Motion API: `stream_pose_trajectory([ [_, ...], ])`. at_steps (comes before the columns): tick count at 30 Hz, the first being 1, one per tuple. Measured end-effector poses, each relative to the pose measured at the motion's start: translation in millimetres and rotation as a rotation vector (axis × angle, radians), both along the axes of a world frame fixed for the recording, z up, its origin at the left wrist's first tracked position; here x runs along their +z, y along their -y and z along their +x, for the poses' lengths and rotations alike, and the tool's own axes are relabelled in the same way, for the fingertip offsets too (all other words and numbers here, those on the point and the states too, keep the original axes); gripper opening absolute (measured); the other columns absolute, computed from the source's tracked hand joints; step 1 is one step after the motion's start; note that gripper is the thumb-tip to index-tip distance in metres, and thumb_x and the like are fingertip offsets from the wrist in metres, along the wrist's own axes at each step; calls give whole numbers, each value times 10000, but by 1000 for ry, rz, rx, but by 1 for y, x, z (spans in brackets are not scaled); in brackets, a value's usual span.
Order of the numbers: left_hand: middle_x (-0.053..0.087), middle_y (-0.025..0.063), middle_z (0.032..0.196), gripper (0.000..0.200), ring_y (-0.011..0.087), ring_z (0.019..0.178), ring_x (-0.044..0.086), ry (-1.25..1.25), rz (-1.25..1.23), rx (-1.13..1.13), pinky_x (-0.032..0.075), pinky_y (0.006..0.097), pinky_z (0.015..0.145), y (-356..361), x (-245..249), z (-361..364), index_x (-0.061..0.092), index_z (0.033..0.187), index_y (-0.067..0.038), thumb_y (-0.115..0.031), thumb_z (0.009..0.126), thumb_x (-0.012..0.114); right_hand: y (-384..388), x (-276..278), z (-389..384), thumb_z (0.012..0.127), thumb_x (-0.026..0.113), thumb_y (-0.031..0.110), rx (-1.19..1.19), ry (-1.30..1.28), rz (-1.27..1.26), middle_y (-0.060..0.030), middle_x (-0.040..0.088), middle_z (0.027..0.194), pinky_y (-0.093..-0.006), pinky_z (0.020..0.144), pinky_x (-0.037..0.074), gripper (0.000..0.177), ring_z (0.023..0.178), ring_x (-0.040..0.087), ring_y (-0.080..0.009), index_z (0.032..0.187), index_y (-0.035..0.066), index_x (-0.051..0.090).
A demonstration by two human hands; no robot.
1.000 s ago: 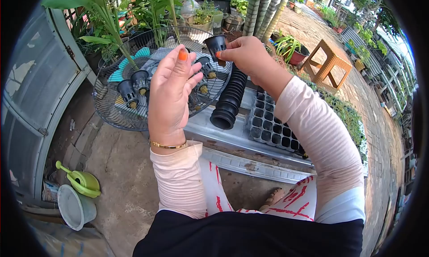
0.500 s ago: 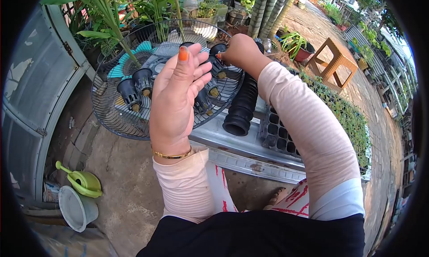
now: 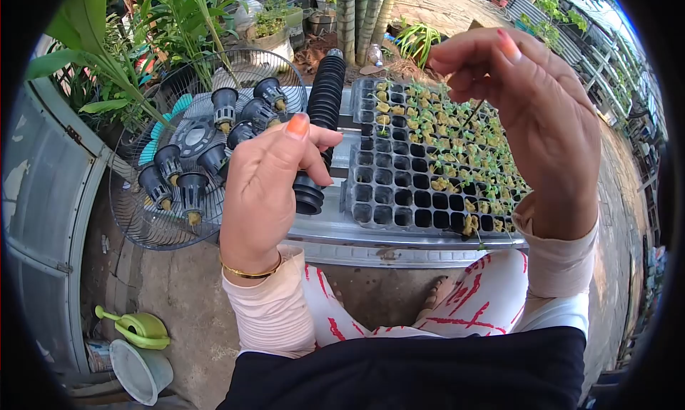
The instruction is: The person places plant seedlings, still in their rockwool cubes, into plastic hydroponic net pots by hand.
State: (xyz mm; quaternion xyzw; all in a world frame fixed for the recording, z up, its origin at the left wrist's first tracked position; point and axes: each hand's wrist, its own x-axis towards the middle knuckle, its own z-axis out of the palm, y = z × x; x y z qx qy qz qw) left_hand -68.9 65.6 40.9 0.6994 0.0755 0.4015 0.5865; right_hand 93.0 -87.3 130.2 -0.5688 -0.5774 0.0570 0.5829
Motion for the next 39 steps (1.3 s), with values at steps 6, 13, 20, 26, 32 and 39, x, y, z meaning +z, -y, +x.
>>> stream_pose_trajectory([
  [6, 603, 135, 684, 276, 206, 774, 632, -138, 284, -88, 474, 301, 666, 34, 2, 10, 551, 557, 27, -95, 804, 567, 86, -35, 8, 959, 468, 349, -303, 214, 43, -35, 526, 785, -240, 671, 290, 423, 717, 394, -110, 905, -27, 652],
  [13, 601, 128, 676, 177, 206, 723, 640, -209, 325, -98, 486, 294, 630, 59, -9, 35, 465, 518, 3, 12, 667, 561, 113, -64, 44, 867, 631, 156, -341, 76, 110, -41, 574, 755, -236, 630, 369, 182, 700, 483, -116, 908, -17, 669],
  [20, 619, 133, 884, 181, 181, 857, 583, -167, 177, 42, 437, 292, 791, 64, -7, 52, 572, 723, -5, -73, 687, 736, 121, -71, 53, 819, 686, 139, -326, -84, 138, -64, 618, 803, -219, 634, 453, 197, 695, 580, -115, 905, -34, 648],
  [26, 631, 188, 894, 507, 241, 859, 578, -96, 265, 40, 426, 355, 826, 51, -8, 57, 583, 644, 30, -397, 910, 515, 128, -73, 64, 863, 648, 284, -388, 32, 119, -83, 614, 805, -205, 597, 436, 328, 664, 573, -113, 910, -41, 637],
  [32, 636, 205, 915, 468, 266, 923, 579, -228, 425, 98, 420, 337, 816, 39, -13, 60, 528, 587, 42, -247, 943, 436, 126, -72, 58, 867, 637, 317, -435, 71, 147, -93, 606, 772, -208, 582, 427, 354, 650, 558, -122, 875, -36, 633],
  [39, 641, 154, 813, 161, 205, 790, 610, -114, 400, 190, 484, 348, 789, 38, -17, 61, 477, 550, 23, 50, 697, 536, 129, -69, 59, 870, 629, 318, -417, 171, 168, -103, 605, 760, -229, 564, 416, 344, 638, 546, -149, 846, -25, 627],
])
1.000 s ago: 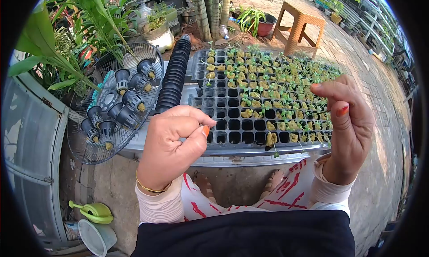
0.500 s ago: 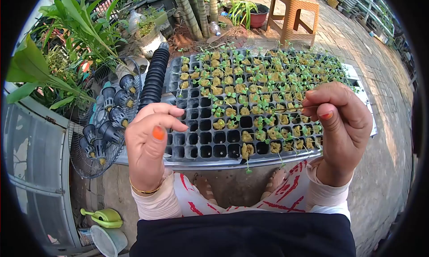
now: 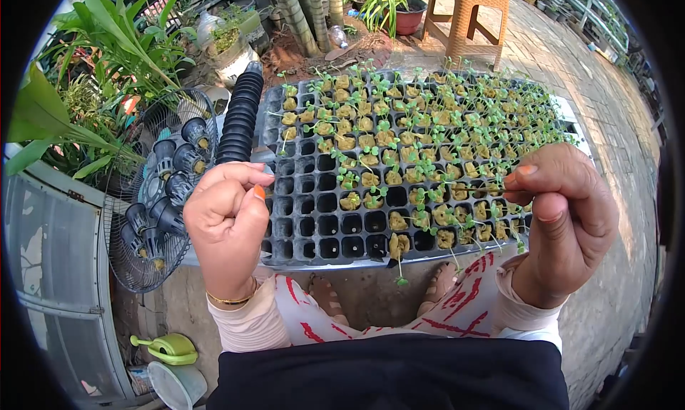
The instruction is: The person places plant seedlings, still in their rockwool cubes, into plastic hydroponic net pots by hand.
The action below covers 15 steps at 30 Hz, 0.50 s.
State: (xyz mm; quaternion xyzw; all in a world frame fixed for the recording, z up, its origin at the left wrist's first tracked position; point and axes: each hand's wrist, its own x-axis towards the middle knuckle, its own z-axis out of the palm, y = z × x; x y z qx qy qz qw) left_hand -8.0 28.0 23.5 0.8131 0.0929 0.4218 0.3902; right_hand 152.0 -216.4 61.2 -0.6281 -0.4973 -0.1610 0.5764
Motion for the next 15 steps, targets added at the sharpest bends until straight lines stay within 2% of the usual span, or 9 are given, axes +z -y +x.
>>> stream_pose_trajectory([
  [1, 639, 159, 818, 144, 204, 779, 614, 21, -5, -6, 487, 337, 780, -2, 0, -1, 469, 551, 18, 86, 663, 530, -1, 0, -1, 870, 629, 318, 0, -1, 0, -103, 605, 760, -229, 564, 416, 344, 638, 546, -149, 846, -25, 627],
  [5, 629, 158, 862, 101, 199, 821, 606, 35, -44, 3, 469, 312, 808, 4, 2, -3, 492, 613, 16, 103, 650, 528, -4, 1, -5, 853, 640, 352, -25, -27, 2, -99, 606, 708, -259, 577, 417, 373, 631, 543, -165, 807, -18, 626],
  [7, 617, 147, 902, 105, 196, 868, 596, 168, -214, 15, 445, 287, 837, 17, 8, 3, 561, 726, 26, 110, 665, 579, -4, 1, -7, 844, 646, 367, -23, -21, -8, -95, 606, 686, -272, 581, 416, 386, 628, 540, -171, 790, -15, 626],
  [8, 617, 147, 902, 105, 196, 868, 596, 167, -215, 12, 445, 287, 837, 18, 8, 2, 561, 726, 26, 110, 665, 579, -4, 0, -8, 837, 651, 375, -19, -39, 3, -93, 606, 671, -282, 586, 414, 393, 626, 538, -175, 774, -12, 626],
  [10, 609, 133, 926, 165, 193, 903, 583, 91, -81, -77, 433, 280, 851, 17, 8, -3, 613, 861, 31, 67, 706, 655, -2, 0, -9, 829, 655, 382, -16, -57, 14, -90, 605, 656, -292, 590, 411, 399, 624, 536, -178, 758, -10, 626],
  [11, 618, 120, 888, 160, 186, 865, 591, 61, -21, -108, 442, 277, 812, 16, 8, -6, 647, 883, 24, 1, 739, 712, -1, 2, -9, 827, 657, 381, -28, -49, 14, -90, 606, 659, -290, 593, 409, 398, 627, 535, -178, 755, -9, 627],
  [15, 625, 102, 835, 120, 171, 809, 595, 27, -9, -98, 447, 266, 757, 22, 8, -4, 651, 839, 21, -30, 754, 718, 4, 4, -10, 823, 662, 368, -51, -43, 12, -90, 608, 665, -288, 601, 405, 387, 634, 534, -176, 761, -12, 629],
])
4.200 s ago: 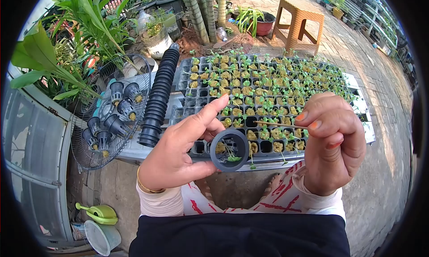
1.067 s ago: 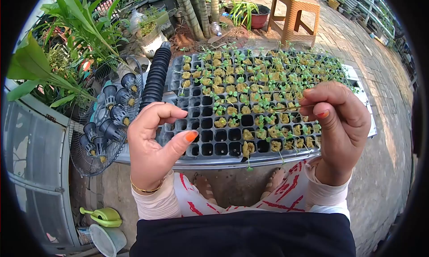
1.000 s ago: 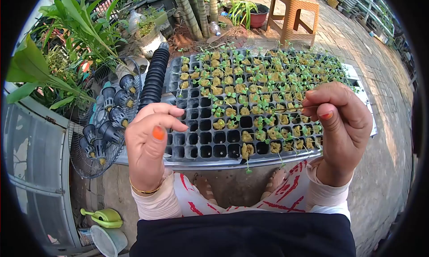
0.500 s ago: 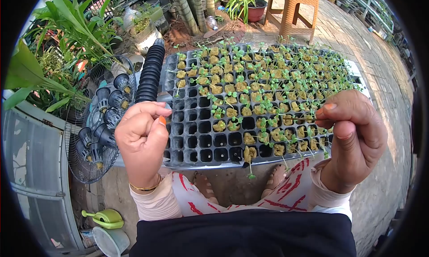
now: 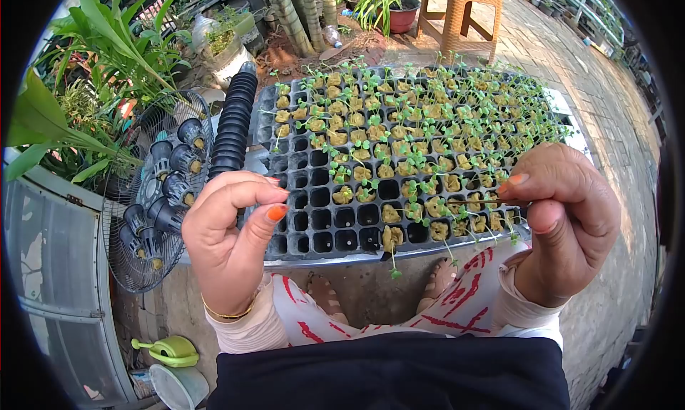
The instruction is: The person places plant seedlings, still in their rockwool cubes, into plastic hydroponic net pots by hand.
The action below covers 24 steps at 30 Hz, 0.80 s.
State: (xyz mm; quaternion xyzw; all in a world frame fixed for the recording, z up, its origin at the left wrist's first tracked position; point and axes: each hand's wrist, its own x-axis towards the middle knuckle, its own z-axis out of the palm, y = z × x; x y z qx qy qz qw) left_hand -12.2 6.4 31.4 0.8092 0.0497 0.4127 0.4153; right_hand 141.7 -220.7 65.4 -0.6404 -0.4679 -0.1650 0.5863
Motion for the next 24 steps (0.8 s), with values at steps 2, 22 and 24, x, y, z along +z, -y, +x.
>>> stream_pose_trajectory([
  [2, 623, 89, 788, 105, 153, 742, 583, -21, 24, 14, 439, 250, 694, 1, 0, 2, 653, 814, 24, -58, 778, 709, 0, -2, 1, 822, 664, 364, 4, 5, 9, -90, 608, 667, -287, 601, 405, 383, 635, 534, -175, 765, -13, 630],
  [22, 627, 104, 789, 135, 194, 745, 594, -294, 145, 73, 450, 282, 684, -4, 8, 1, 627, 784, 17, 3, 679, 711, -4, -1, 0, 800, 681, 363, 45, -87, -1, -80, 609, 688, -277, 609, 412, 383, 656, 550, -169, 768, -17, 645],
  [24, 636, 115, 815, 134, 214, 782, 606, -285, 181, 88, 456, 293, 707, -4, 8, 2, 640, 797, 12, 8, 680, 704, -5, -2, 1, 799, 681, 370, 72, -91, -42, -82, 608, 703, -276, 609, 410, 391, 662, 552, -168, 780, -20, 651],
])
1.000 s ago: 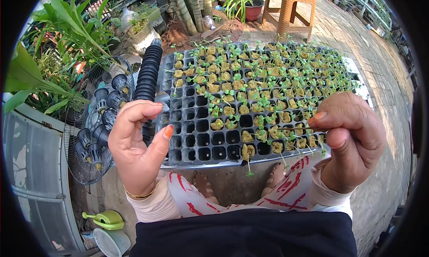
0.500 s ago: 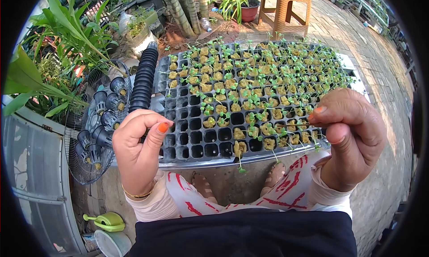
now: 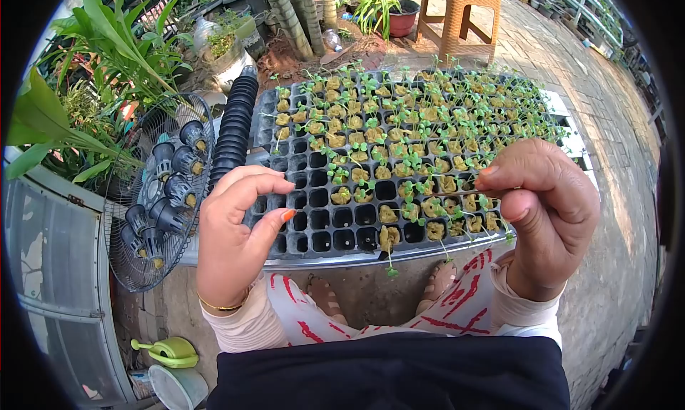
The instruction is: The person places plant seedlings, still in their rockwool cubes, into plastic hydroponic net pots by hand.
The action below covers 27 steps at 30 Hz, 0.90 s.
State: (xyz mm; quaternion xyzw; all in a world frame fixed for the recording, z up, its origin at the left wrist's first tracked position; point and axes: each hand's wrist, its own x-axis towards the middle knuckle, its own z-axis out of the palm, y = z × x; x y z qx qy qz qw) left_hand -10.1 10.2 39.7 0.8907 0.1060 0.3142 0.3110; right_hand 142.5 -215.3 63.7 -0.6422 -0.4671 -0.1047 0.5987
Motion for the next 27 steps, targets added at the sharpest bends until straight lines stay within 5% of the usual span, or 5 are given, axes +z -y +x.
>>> stream_pose_trajectory([
  [9, 643, 145, 876, 82, 208, 820, 614, -106, 35, -61, 452, 283, 756, -10, -16, 8, 649, 759, 33, -43, 762, 678, -2, -3, 2, 823, 661, 371, 10, 52, -36, -66, 556, 715, -270, 602, 362, 394, 674, 503, -157, 784, -20, 642],
  [19, 639, 106, 843, 122, 212, 795, 591, -71, 42, -60, 442, 301, 722, 6, -16, 14, 664, 836, 6, -25, 721, 693, -6, -7, 11, 839, 650, 341, 3, 68, -68, -60, 576, 711, -269, 607, 377, 365, 665, 516, -150, 765, -16, 626],
  [21, 633, 106, 822, 119, 221, 778, 578, -63, 73, -52, 432, 312, 727, 10, -16, 17, 668, 843, 2, -38, 732, 684, -6, -10, 16, 784, 699, 128, 49, 144, -100, -60, 631, 703, -275, 595, 436, 137, 636, 575, -172, 766, 8, 637],
  [27, 618, 114, 784, 102, 265, 774, 571, -72, 247, 95, 422, 332, 752, 1, -26, 29, 667, 845, 1, -51, 763, 636, -17, -17, 13, 772, 695, 67, 61, 129, -112, -88, 632, 703, -301, 598, 455, 95, 649, 595, -217, 837, 4, 666],
])
